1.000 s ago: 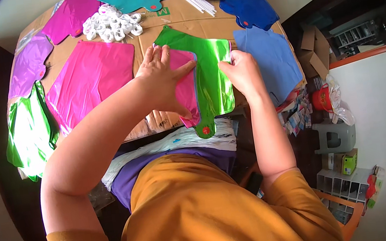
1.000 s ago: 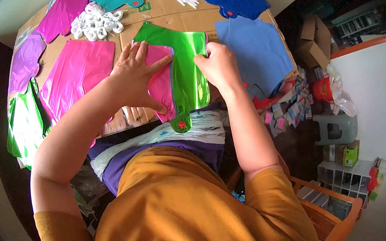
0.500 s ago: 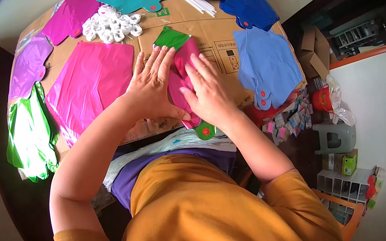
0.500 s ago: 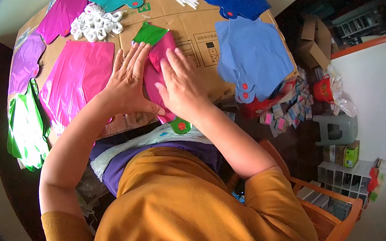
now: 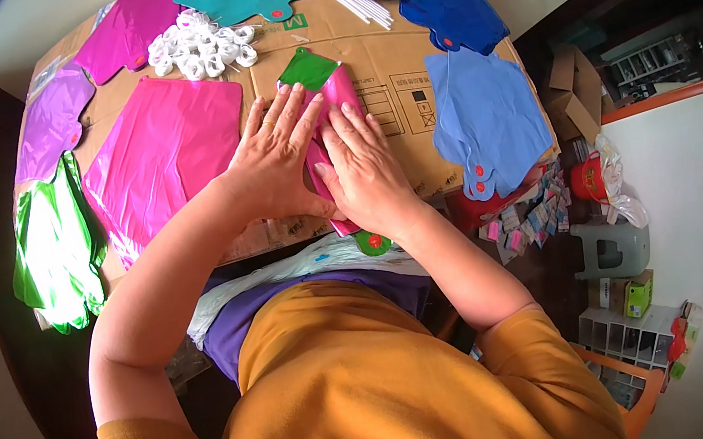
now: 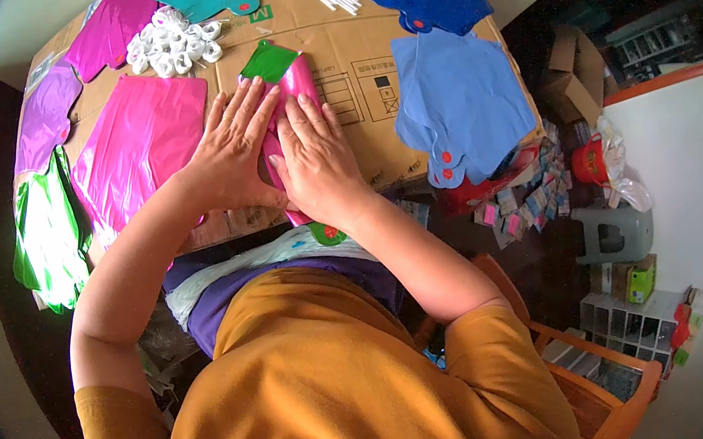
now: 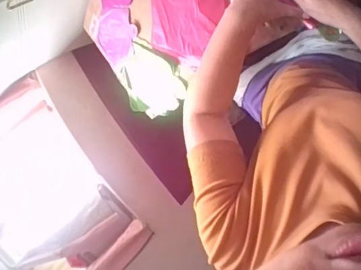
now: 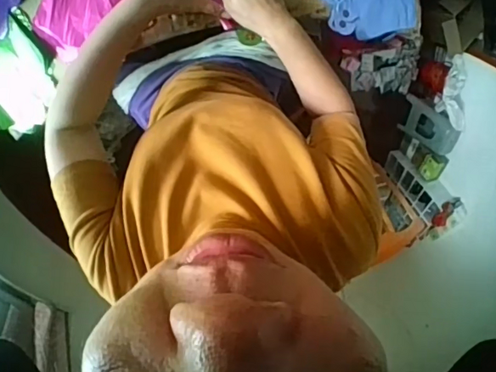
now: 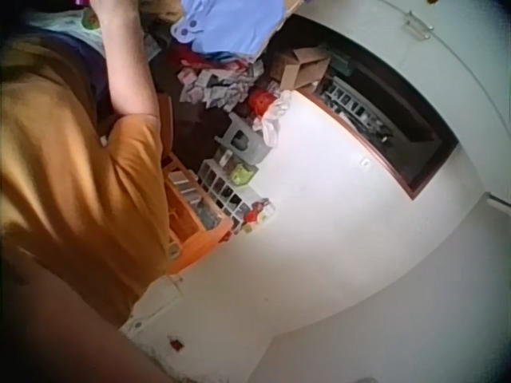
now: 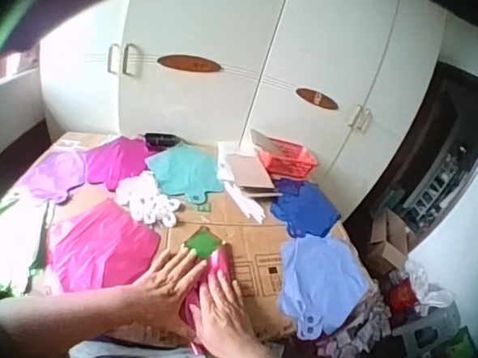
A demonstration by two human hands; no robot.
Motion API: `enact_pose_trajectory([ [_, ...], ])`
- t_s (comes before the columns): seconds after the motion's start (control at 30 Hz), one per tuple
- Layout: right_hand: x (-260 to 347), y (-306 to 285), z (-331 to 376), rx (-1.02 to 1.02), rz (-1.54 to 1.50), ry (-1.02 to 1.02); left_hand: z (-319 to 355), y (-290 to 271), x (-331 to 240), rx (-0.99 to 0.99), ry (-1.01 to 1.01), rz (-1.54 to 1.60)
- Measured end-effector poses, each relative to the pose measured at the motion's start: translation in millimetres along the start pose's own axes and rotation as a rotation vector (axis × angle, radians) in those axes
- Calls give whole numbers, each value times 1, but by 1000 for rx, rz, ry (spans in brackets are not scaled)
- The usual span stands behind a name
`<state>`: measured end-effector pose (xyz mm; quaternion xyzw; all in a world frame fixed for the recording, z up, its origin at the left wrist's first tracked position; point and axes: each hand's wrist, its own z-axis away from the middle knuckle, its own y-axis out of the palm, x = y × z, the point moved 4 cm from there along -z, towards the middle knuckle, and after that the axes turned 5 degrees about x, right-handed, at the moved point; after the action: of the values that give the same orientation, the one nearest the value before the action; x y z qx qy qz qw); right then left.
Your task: Packaging colorful plastic cutouts into paper holders and arranging them.
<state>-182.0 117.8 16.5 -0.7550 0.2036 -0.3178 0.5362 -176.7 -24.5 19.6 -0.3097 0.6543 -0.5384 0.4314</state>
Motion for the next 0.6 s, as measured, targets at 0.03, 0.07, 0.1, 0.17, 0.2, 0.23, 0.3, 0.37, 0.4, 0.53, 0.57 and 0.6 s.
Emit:
enact_pose_trajectory([
  [0.03, 0, 0, 0, -4, -7, 1, 0, 0, 0, 5, 5, -12],
  [0.07, 0, 0, 0, -3, -12, 3, -1, 0, 0, 10, 4, -17],
  [0.1, 0, 0, 0, -2, -17, 5, -1, 0, 0, 14, 2, -23],
  [0.17, 0, 0, 0, -2, -30, 10, -1, 0, -1, 19, 4, -36],
  [0.2, 1, 0, 0, -2, -37, 13, -2, 0, -2, 20, 7, -42],
  [0.23, 1, 0, 0, -2, -44, 16, -2, -1, -2, 20, 11, -49],
  [0.3, 1, -1, -1, 4, -51, 18, -2, -2, -2, 20, 7, -50],
  [0.37, 1, -1, -1, 3, -59, 16, -2, -2, -3, 24, 8, -48],
  [0.4, 2, -1, -1, -2, -64, 14, -3, -3, -3, 28, 10, -46],
  [0.53, 1, -1, -1, 0, -68, 11, -3, -2, -3, 45, 8, -37],
  [0.57, 1, -1, -1, 4, -71, 12, -3, -2, -3, 51, 5, -42],
  [0.6, 1, 1, -1, 10, -73, 11, -3, -3, -4, 56, 0, -47],
])
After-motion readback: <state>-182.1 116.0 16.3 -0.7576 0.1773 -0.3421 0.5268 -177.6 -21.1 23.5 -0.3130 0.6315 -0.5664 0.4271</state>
